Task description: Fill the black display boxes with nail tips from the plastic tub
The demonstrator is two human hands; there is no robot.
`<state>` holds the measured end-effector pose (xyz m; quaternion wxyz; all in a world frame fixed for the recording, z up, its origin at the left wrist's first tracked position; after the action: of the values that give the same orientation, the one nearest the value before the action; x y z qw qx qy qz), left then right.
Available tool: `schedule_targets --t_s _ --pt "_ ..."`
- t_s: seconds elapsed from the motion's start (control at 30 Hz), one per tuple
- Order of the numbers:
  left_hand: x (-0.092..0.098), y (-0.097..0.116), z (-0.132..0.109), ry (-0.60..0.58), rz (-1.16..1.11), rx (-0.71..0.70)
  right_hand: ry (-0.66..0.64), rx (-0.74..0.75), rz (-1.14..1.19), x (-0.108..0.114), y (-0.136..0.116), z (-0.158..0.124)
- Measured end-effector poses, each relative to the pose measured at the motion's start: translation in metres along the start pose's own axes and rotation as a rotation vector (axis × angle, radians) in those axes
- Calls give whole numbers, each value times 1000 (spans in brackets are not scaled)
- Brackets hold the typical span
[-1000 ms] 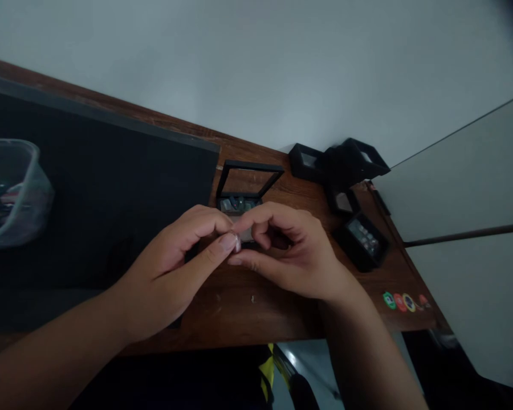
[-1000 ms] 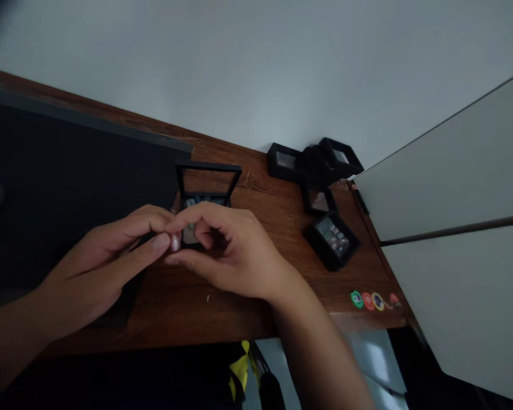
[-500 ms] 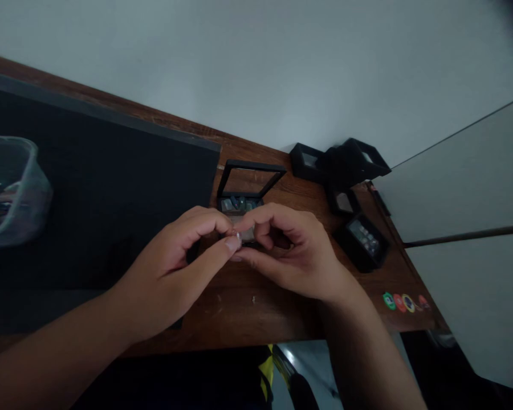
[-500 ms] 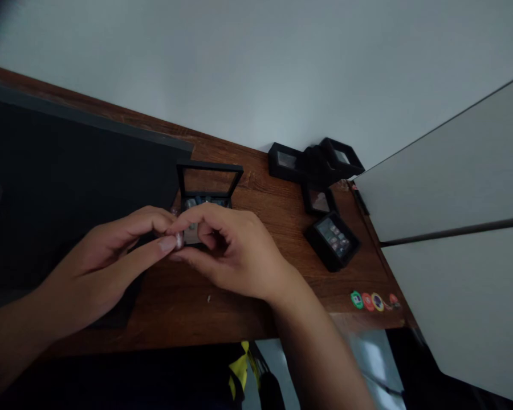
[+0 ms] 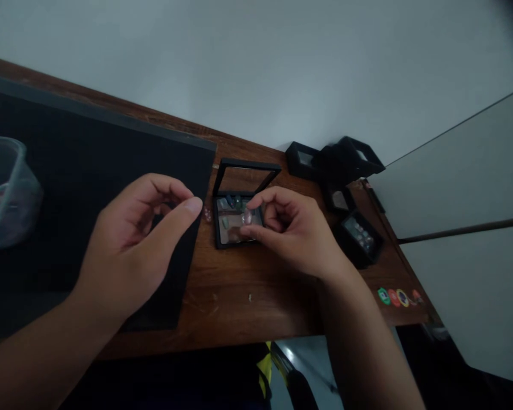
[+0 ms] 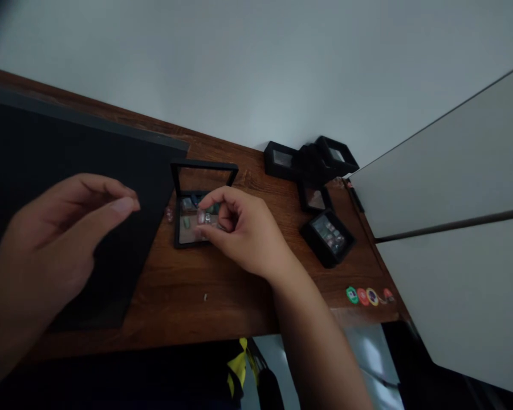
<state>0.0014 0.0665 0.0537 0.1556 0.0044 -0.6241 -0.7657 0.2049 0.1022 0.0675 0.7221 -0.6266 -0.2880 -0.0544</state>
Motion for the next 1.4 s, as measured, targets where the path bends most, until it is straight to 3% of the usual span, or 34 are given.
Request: schedule_targets --t_s 0.13,0.3,0.5,0.6,0.77,0.9,0.97,1.1,1.4 --pt "3 2 -1 16 203 -84 -25 -145 29 -3 22 8" --pt "3 3 -1 -24 383 -193 -55 -160 13 -13 28 12" --pt "-14 -15 8 -245 650 -206 -51 -144 -116 -18 30 14" --pt "-22 -20 8 -290 734 -249 -51 -147 -131 -19 34 16" --pt "-25 -25 8 -296 763 -268 -57 -126 -14 -15 36 16" --pt "-24 -26 8 -297 781 -279 -40 -140 33 3 33 13" --pt "-23 -25 8 -295 789 -282 -92 -176 7 8 33 9" --pt "-24 -25 7 -310 793 -267 -253 -220 -98 4 36 3" --pt "-20 -27 5 -296 727 -249 -221 -142 -134 4 33 3"
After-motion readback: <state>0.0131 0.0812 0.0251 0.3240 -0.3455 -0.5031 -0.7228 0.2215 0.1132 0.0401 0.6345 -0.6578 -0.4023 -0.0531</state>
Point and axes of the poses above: each hand's wrist, its own z-axis towards the middle knuckle, its own x-axis out of the back of the hand, y = z × x, the point moved 8 cm from there along z, towards the middle knuckle, and after that the axes turned 3 degrees about -x, right-handed, at the moved point
